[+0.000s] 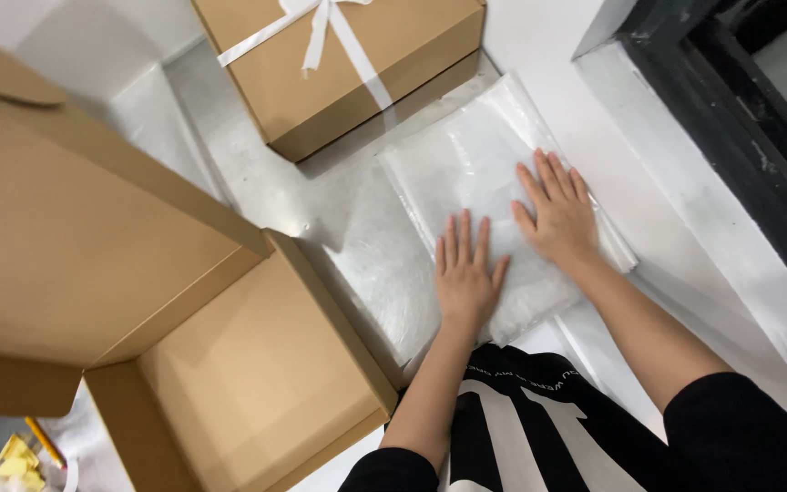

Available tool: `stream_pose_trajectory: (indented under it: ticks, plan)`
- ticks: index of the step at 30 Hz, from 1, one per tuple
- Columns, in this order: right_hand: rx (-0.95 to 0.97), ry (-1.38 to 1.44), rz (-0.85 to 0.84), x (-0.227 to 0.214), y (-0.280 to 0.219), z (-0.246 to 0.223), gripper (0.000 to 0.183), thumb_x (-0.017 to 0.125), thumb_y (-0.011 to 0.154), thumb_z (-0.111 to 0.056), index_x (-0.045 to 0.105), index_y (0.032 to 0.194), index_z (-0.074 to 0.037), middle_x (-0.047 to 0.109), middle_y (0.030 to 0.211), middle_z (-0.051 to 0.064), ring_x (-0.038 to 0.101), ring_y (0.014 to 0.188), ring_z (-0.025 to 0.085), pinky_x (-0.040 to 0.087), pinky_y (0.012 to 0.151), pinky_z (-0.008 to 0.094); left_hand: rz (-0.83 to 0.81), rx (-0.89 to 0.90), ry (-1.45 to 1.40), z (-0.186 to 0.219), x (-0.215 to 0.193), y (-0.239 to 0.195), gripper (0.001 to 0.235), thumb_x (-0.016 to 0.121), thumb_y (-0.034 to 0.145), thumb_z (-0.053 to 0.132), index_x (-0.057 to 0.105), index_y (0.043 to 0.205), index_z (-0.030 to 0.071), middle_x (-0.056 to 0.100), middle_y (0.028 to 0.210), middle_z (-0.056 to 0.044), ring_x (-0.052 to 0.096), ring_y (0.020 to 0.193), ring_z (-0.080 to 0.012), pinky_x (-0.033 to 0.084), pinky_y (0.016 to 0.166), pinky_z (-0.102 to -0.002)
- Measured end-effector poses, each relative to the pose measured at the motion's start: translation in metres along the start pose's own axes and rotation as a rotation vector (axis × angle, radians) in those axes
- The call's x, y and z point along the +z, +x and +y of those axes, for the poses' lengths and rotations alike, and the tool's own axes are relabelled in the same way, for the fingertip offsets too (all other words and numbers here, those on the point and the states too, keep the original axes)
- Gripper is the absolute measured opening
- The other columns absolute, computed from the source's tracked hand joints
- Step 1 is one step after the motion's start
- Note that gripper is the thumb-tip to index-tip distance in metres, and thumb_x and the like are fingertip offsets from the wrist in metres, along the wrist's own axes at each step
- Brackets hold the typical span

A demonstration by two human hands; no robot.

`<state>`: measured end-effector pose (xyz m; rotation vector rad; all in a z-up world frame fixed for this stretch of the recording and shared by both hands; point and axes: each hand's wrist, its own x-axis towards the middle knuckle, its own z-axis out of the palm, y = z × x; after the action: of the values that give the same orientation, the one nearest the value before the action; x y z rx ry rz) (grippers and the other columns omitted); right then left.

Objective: The person unpacks a pink garment and a black-and-white checkered garment from a cardboard box, placing each on a hanger and hanging them on a clothing rack. The person then places a plastic bag into the box, closes the box, and ties it with a white ribbon.

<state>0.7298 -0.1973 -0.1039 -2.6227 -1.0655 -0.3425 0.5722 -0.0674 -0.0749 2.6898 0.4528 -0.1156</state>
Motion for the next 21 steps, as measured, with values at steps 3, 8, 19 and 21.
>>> stream_pose_trajectory:
  ticks: [3,8,19,21]
  plan:
    - [0.003,-0.014,-0.013,-0.004,-0.002,-0.004,0.064,0.055,0.108,-0.045,0.051,0.165,-0.017,0.045,0.172,0.018,0.036,0.16,0.033,0.021,0.129,0.052,-0.03,-0.112,0.007,-0.025,-0.021,-0.006,0.077,0.034,0.108,0.064,0.021,0.172,0.023,0.01,0.181,-0.009,0.004,0.167,-0.0304,0.004,0.131,-0.062]
    - [-0.002,-0.027,-0.045,0.0,-0.006,-0.003,0.062,0.053,0.108,-0.043,0.052,0.164,-0.018,0.044,0.173,0.018,0.037,0.161,0.034,0.023,0.129,0.055,0.01,-0.275,-0.075,-0.079,-0.028,-0.026,0.08,0.052,0.1,0.062,0.033,0.165,0.02,0.021,0.176,-0.016,0.013,0.163,-0.0393,0.014,0.127,-0.065]
    - [-0.093,0.562,0.13,-0.027,0.062,-0.219,0.066,0.053,0.098,-0.002,0.039,0.162,-0.002,0.034,0.17,0.028,0.03,0.158,0.044,0.024,0.127,0.056,0.739,-0.467,-0.495,-0.292,-0.147,-0.245,0.034,0.073,0.096,0.037,0.073,0.127,0.024,0.061,0.15,-0.011,0.062,0.135,-0.0274,0.056,0.094,-0.037]
    - [-0.203,0.791,0.085,-0.049,0.083,-0.291,0.042,0.054,0.104,-0.004,0.057,0.146,-0.009,0.034,0.172,0.019,0.034,0.16,0.035,0.031,0.127,0.048,0.9,-0.551,-0.116,-0.325,-0.169,-0.309,0.025,0.074,0.096,0.022,0.076,0.119,0.014,0.06,0.139,-0.017,0.056,0.133,-0.0357,0.042,0.116,-0.045]
